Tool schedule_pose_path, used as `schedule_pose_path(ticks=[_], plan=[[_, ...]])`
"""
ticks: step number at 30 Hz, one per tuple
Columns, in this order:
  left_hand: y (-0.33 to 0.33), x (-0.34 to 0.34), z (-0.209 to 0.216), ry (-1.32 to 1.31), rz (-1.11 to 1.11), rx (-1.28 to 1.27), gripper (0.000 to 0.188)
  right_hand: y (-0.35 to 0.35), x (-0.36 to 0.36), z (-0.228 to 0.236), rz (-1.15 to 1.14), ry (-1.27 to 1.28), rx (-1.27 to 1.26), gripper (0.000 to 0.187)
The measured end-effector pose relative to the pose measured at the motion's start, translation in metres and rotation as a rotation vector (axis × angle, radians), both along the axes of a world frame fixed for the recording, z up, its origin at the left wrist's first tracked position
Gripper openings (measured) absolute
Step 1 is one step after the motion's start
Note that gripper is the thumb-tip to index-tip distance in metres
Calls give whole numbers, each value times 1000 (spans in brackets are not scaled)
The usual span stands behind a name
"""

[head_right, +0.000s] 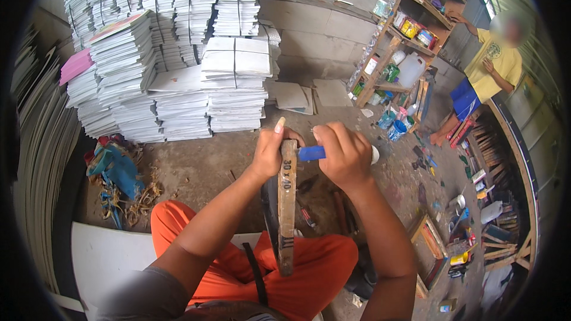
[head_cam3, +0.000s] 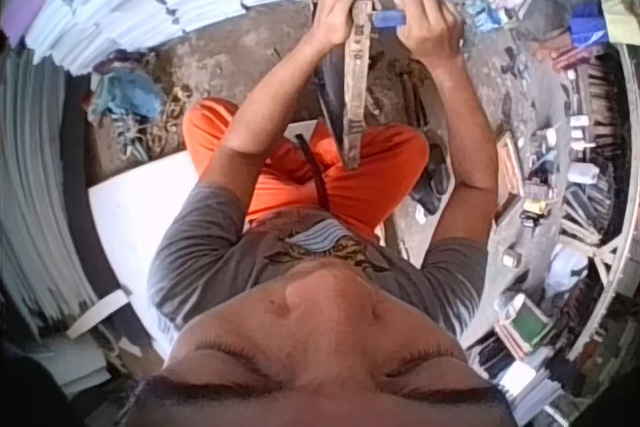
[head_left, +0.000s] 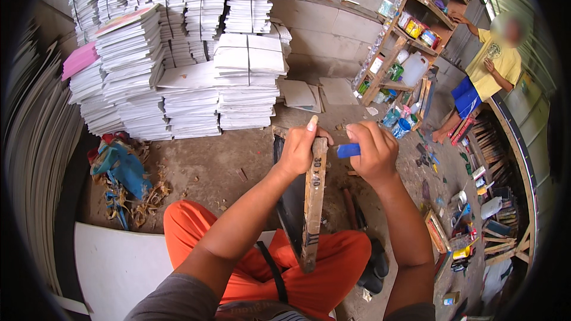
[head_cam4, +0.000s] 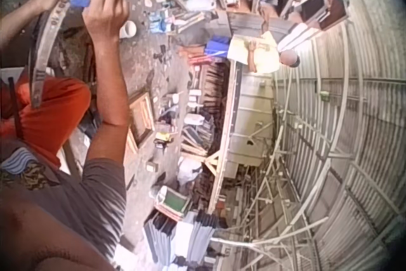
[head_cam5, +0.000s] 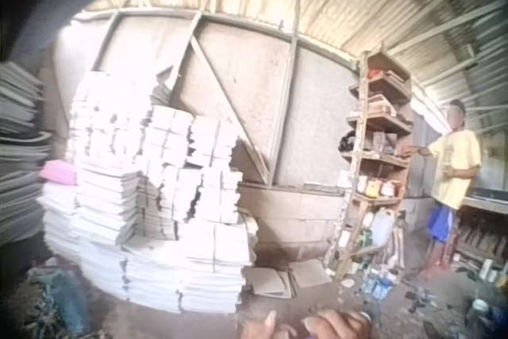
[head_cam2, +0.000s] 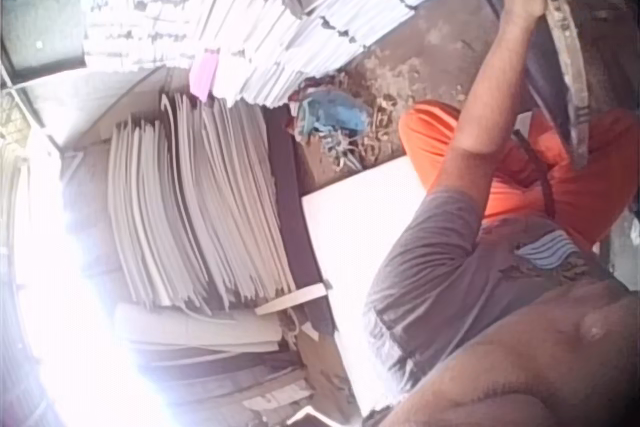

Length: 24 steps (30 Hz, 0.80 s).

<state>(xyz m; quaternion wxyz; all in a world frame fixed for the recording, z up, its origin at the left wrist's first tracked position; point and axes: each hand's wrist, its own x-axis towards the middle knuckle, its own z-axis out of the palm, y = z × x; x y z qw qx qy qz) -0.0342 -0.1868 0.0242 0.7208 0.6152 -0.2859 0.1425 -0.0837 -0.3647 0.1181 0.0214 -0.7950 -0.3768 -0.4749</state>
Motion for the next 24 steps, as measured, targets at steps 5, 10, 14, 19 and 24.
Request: schedule_pose_path(ticks=[5,10,14,19,24], plan=[[1,1,-2,-49,51,-13,75,6,-39,-25,-82,325,214,15],[4,3,-1,-64,81,-8,74,17,-75,-58,-292,681,376,50],[0,4,-2,-63,91,-33,72,24,-86,-75,-260,706,385,31],[2,5,-3,-60,98,-33,71,28,-88,-74,-268,633,355,25],[3,6,-3,-48,105,-35,70,28,-87,-77,-262,631,363,26]])
